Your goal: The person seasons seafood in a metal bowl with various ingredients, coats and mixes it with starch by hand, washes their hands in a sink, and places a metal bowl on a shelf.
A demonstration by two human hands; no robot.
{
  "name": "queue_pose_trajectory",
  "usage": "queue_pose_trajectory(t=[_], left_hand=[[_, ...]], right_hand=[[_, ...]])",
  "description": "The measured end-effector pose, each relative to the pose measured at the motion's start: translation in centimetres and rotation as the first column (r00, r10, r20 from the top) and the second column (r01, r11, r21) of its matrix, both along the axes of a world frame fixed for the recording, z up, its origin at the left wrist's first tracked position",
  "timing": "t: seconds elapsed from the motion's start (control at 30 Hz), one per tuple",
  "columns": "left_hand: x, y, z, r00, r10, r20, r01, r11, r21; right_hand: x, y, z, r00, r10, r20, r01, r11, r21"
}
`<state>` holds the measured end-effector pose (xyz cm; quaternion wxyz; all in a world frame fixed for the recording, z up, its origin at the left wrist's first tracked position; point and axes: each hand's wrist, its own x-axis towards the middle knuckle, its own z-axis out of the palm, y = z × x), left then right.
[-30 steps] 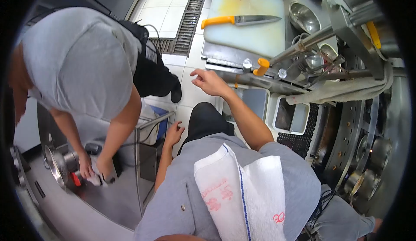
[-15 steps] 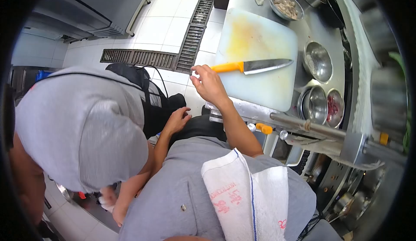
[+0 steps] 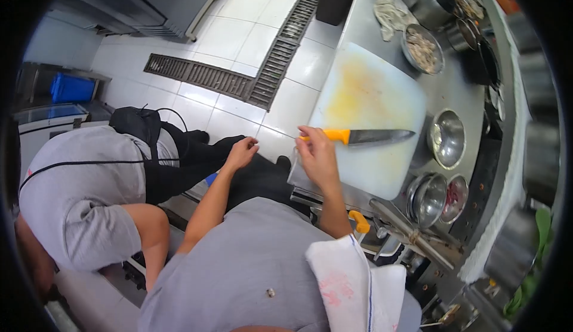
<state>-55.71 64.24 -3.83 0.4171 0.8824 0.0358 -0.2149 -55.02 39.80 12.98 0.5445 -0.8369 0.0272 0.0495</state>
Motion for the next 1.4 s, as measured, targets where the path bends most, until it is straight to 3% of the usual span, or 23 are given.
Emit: queue_pose_trajectory(t=[0.03,0.1,0.13,0.2,0.27,0.33,0.4,0.53,0.67,0.73,0.83,0.87,0.9,0.93,1.0,1.03,1.1,1.23,1.27,1.3,1.33,1.4], left_hand=[[1.3,-0.2,0.4,0.992,0.022,-0.127,-0.025,1.000,-0.019],[3.9,0.3,-0.5,0.989,-0.002,-0.150,-0.002,1.000,-0.028],[4.9,0.9,-2.2,0.989,0.002,-0.148,-0.008,0.999,-0.040],[7.7,2.3,-3.3,0.981,0.041,-0.189,-0.050,0.998,-0.041],[10.6,4.6,-4.7,0.970,0.074,-0.230,-0.085,0.996,-0.037],[13.9,7.3,-6.3,0.958,0.112,-0.265,-0.122,0.992,-0.023],[17.4,10.3,-7.6,0.953,0.140,-0.267,-0.147,0.989,-0.004],[24.6,17.4,-12.1,0.947,0.219,-0.234,-0.223,0.975,0.008],[29.8,23.8,-10.1,0.822,0.491,-0.288,-0.547,0.823,-0.156],[32.0,27.1,-9.9,0.737,0.571,-0.361,-0.665,0.710,-0.234],[34.9,32.1,-8.4,0.680,0.649,-0.342,-0.730,0.644,-0.229],[35.5,34.0,-9.4,0.644,0.669,-0.371,-0.765,0.560,-0.317],[36.1,35.9,-10.2,0.638,0.679,-0.363,-0.768,0.526,-0.366],[36.6,37.5,-9.4,0.630,0.697,-0.341,-0.770,0.507,-0.386],[37.4,41.3,-8.4,0.533,0.750,-0.391,-0.835,0.390,-0.389],[37.3,43.0,-7.0,0.500,0.762,-0.411,-0.860,0.380,-0.341],[35.8,47.5,-9.5,0.422,0.818,-0.390,-0.885,0.278,-0.374],[31.2,55.1,-11.5,0.157,0.911,-0.381,-0.984,0.113,-0.135],[28.9,56.8,-14.0,0.098,0.914,-0.394,-0.992,0.058,-0.113],[27.6,57.1,-12.6,0.006,0.912,-0.410,-0.999,-0.016,-0.051],[26.0,57.7,-12.9,-0.121,0.873,-0.473,-0.979,-0.183,-0.087],[24.3,57.3,-10.5,-0.283,0.837,-0.468,-0.938,-0.344,-0.048]], right_hand=[[0.1,0.0,0.3,1.000,0.014,0.000,-0.014,1.000,0.020],[0.2,-0.3,0.8,0.997,0.070,-0.038,-0.075,0.983,-0.168],[0.2,-0.3,0.4,0.996,0.081,-0.033,-0.086,0.984,-0.155],[0.4,-0.1,-0.8,0.976,0.161,0.145,-0.068,0.862,-0.503],[0.9,0.1,-0.5,0.985,0.157,0.067,-0.105,0.866,-0.488],[1.7,0.3,0.2,0.981,0.147,-0.128,-0.193,0.827,-0.529],[2.2,0.8,1.0,0.979,0.115,-0.168,-0.191,0.806,-0.560],[3.8,1.6,1.8,0.915,-0.078,-0.396,-0.221,0.725,-0.653],[10.6,2.9,3.2,0.908,-0.179,-0.380,-0.196,0.621,-0.759],[17.1,5.5,4.4,0.953,-0.132,-0.273,-0.142,0.604,-0.784],[27.0,11.4,5.3,0.975,0.019,-0.221,-0.186,0.611,-0.769],[30.1,13.5,5.4,0.971,0.084,-0.224,-0.227,0.620,-0.751],[33.1,15.9,5.7,0.945,0.182,-0.271,-0.326,0.556,-0.764],[36.0,17.9,5.3,0.944,0.233,-0.235,-0.328,0.578,-0.747],[41.9,22.1,3.8,0.832,0.344,-0.435,-0.547,0.374,-0.749],[44.7,24.8,3.9,0.813,0.398,-0.425,-0.562,0.345,-0.752],[50.2,30.1,2.7,0.767,0.512,-0.387,-0.588,0.319,-0.744],[60.4,44.2,0.2,0.594,0.749,-0.295,-0.613,0.184,-0.768],[62.3,48.5,-1.0,0.530,0.796,-0.294,-0.636,0.144,-0.758],[64.1,52.6,-2.1,0.435,0.861,-0.263,-0.664,0.110,-0.740],[65.4,57.2,-1.8,0.344,0.902,-0.262,-0.693,0.055,-0.719],[67.2,66.9,-2.1,0.121,0.959,-0.257,-0.688,-0.106,-0.718]])
